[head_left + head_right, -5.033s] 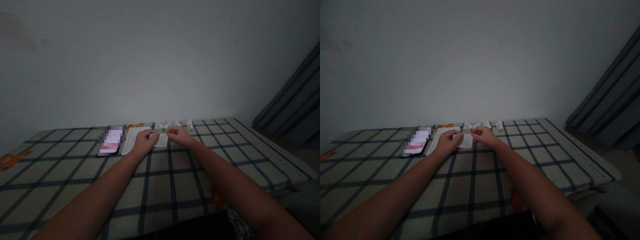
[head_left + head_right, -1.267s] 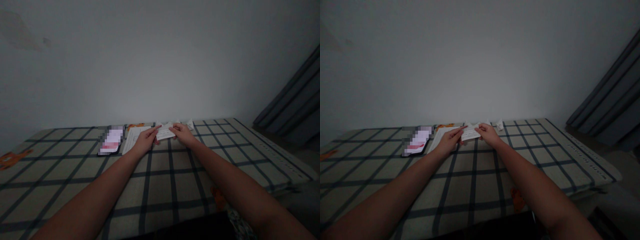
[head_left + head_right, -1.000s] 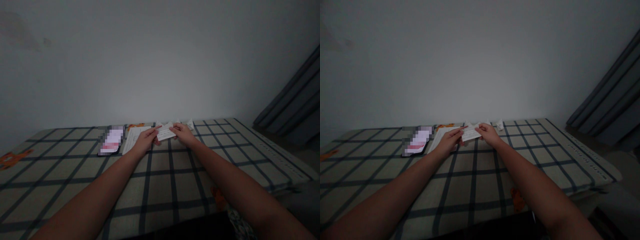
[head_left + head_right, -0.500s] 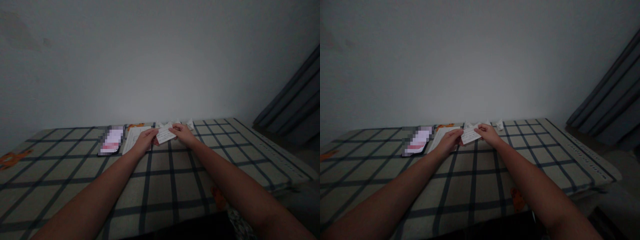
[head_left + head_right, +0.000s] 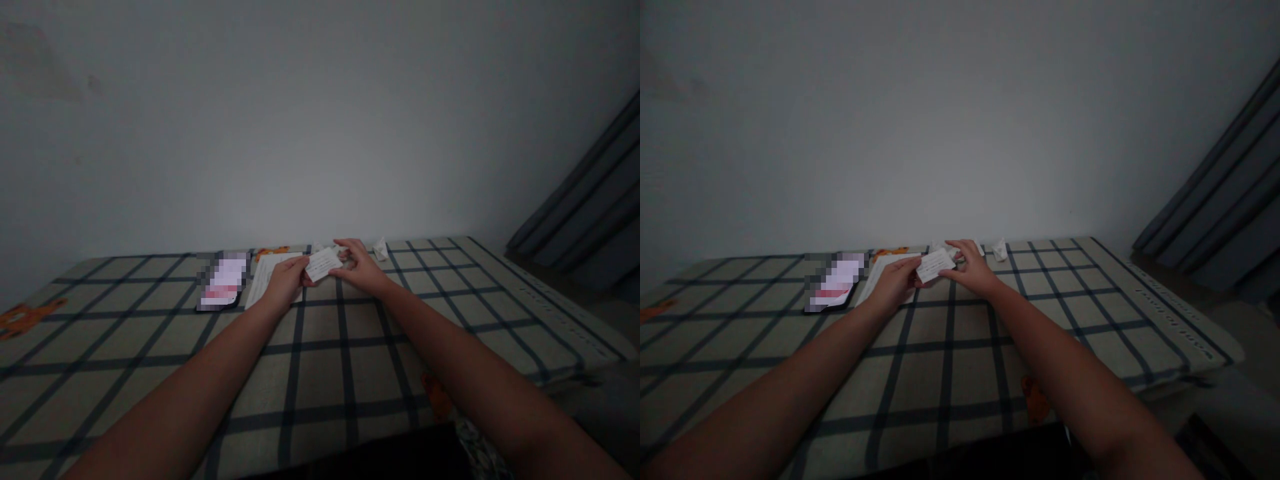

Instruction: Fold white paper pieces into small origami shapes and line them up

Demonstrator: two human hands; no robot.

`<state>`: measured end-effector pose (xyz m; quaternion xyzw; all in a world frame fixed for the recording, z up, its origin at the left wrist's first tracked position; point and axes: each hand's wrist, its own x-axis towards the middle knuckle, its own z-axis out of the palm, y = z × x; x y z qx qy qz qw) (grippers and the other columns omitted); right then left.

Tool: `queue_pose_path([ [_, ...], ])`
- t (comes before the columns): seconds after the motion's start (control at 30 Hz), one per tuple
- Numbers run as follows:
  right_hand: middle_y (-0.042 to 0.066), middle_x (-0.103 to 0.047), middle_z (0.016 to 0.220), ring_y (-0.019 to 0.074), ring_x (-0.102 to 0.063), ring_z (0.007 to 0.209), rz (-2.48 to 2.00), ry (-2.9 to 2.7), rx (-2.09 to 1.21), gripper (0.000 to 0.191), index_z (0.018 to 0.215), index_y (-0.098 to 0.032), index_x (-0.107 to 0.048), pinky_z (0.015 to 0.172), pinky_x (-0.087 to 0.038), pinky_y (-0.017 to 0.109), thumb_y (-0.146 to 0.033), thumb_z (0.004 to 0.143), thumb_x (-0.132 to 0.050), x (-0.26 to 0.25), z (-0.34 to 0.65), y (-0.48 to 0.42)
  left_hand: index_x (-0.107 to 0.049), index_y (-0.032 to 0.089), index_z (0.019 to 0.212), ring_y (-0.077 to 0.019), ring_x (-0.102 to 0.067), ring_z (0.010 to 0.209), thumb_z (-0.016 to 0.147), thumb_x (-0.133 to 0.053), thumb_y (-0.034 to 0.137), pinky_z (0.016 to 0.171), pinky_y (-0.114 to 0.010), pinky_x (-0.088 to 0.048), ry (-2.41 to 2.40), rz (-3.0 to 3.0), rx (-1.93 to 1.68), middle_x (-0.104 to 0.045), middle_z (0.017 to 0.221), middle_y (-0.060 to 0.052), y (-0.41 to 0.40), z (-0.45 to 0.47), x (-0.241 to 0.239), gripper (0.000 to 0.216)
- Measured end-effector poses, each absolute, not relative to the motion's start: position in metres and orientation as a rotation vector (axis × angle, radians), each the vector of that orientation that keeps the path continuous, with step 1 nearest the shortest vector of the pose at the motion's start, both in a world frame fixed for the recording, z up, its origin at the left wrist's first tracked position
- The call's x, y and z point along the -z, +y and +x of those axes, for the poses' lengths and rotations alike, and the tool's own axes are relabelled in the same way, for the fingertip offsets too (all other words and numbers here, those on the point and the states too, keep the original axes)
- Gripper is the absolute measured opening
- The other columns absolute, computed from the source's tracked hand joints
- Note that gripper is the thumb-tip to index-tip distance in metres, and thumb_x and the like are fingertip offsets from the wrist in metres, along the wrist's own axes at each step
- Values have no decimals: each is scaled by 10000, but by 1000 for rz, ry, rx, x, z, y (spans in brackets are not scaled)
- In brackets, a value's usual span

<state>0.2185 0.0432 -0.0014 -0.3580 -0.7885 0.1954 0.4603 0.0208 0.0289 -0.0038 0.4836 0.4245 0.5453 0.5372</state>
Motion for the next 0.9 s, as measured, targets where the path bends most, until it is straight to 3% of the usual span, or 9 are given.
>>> queue_pose_path([
  [0.07, 106, -387, 1269, 219, -464, 1088, -862, -2031, -418, 614, 1241, -272, -530, 846, -474, 374, -369, 668, -727, 0, 220, 42, -670, 107, 964, -120, -586, 575, 741, -605, 298, 489, -220, -476, 979, 1117, -1306, -680, 767, -75, 32, 20, 7, 301],
  [0.17, 92, -411, 1265, 245, -423, 1158, -836, -2179, -284, 380, 1047, -253, -676, 997, -350, 441, -359, 686, -729, 0, 220, 42, -655, 112, 1008, -139, -610, 608, 726, -631, 276, 491, -230, -494, 936, 1089, -1296, -684, 789, -77, 35, 18, 10, 328],
  [0.3, 76, -511, 1187, 233, -438, 1152, -808, -2228, -218, 161, 914, -259, -719, 1011, -307, 450, -322, 794, -633, -2, 220, 42, -647, 105, 1012, -117, -590, 524, 734, -640, 296, 502, -245, -507, 899, 1111, -1254, -683, 751, -73, 38, 18, 13, 337],
  [0.43, 63, -568, 1036, 185, -502, 1043, -793, -2128, -279, 131, 834, -220, -696, 947, -366, 383, -315, 812, -608, -3, 220, 44, -641, 112, 1026, -123, -609, 550, 761, -623, 357, 517, -245, -506, 886, 1187, -1159, -686, 780, -92, 35, 18, 10, 361],
  [0.6, 44, -565, 938, 145, -540, 893, -831, -1941, -526, 185, 726, -181, -614, 746, -428, 275, -360, 750, -652, 0, 219, 46, -621, 120, 1074, -127, -619, 598, 753, -641, 386, 535, -246, -508, 847, 1260, -1137, -678, 871, -102, 27, 20, 3, 416],
  [0.9, 17, -546, 874, 134, -532, 867, -730, -1839, -831, 257, 646, -173, -540, 841, -397, 309, -388, 713, -664, -3, 217, 44, -588, 139, 1138, -129, -602, 602, 759, -619, 335, 549, -269, -513, 725, 1244, -1124, -660, 837, -75, 27, 18, 2, 427],
])
